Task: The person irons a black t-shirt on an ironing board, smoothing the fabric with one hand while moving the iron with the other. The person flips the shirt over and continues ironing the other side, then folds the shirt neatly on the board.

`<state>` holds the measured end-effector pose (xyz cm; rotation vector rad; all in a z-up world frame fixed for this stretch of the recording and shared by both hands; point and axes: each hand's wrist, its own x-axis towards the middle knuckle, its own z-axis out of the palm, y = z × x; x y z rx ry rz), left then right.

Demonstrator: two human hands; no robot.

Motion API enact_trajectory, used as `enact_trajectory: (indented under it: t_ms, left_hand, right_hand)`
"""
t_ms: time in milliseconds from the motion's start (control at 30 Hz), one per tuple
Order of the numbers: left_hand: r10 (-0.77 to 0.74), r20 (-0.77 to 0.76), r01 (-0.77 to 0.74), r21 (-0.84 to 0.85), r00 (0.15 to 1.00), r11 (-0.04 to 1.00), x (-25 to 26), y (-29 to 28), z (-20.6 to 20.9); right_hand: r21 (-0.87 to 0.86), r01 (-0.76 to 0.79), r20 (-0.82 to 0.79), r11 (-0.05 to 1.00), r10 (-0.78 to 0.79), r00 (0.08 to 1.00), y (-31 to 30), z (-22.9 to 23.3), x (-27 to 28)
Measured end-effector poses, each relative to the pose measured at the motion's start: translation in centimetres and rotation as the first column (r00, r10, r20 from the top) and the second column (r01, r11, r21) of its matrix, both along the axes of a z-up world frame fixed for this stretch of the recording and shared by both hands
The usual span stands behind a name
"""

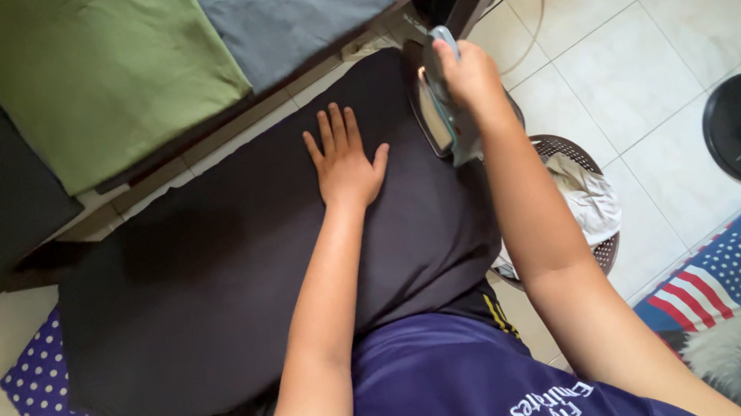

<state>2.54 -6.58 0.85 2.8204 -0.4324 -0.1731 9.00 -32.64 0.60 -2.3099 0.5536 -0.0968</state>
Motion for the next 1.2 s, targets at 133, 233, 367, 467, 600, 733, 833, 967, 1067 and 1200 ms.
enact_trajectory:
  t_ms: [133,233,367,467,600,733,833,967,1067,1200]
  left_hand:
    - [0.000,-0.001,0.000,0.000,1.000,1.000,0.0,0.0,-0.1]
    - [0.004,-0.028,-0.003,0.013,1.000,1.000,0.1,-0.1,-0.1]
    - [0.004,-0.025,-0.003,0.024,1.000,1.000,0.1,-0.2,-0.2]
    - [-0.001,-0.017,0.001,0.034,1.000,0.999,0.1,-0.2,-0.3]
    - [-0.004,-0.006,0.004,0.047,1.000,0.999,0.1,-0.2,-0.5]
    - [-0.004,-0.021,0.005,0.049,1.000,0.999,0.0,-0.2,-0.5]
    - [-0.004,-0.013,0.005,0.045,1.000,0.999,0.0,-0.2,-0.5]
    - [-0.003,-0.024,0.004,0.048,1.000,0.999,0.0,-0.3,-0.3]
    - [-0.003,-0.030,0.005,0.059,1.000,0.998,-0.1,-0.3,-0.3]
    - [-0.009,-0.022,0.010,0.070,1.000,0.998,0.0,-0.4,-0.5]
  right_hand:
    - [0.568,0.047,-0.115,0.822,0.023,0.993,-2.4,3.9,-3.4]
    - [0.749,-0.041,0.090,0.662,-0.040,0.995,-4.8,6.6,-5.0]
    - [0.782,-0.144,0.233,0.606,-0.070,0.970,-7.7,7.4,-6.0]
    - [0.714,-0.180,0.376,0.676,-0.154,0.914,-8.1,5.3,-6.4]
    - [0.836,-0.219,0.455,0.503,-0.412,0.790,-6.8,1.6,-7.7]
    - [0.880,-0.277,0.461,0.386,-0.550,0.696,-5.2,-1.4,-8.8]
    - [0.887,-0.260,0.449,0.382,-0.581,0.679,-4.5,-3.0,-9.3]
    - [0.904,-0.242,0.416,0.352,-0.592,0.691,-4.3,-4.5,-10.1]
    - [0.883,-0.189,0.420,0.430,-0.545,0.725,-4.5,-5.6,-11.1]
    - [0.879,-0.108,0.392,0.464,-0.575,0.719,-4.4,-6.8,-12.1]
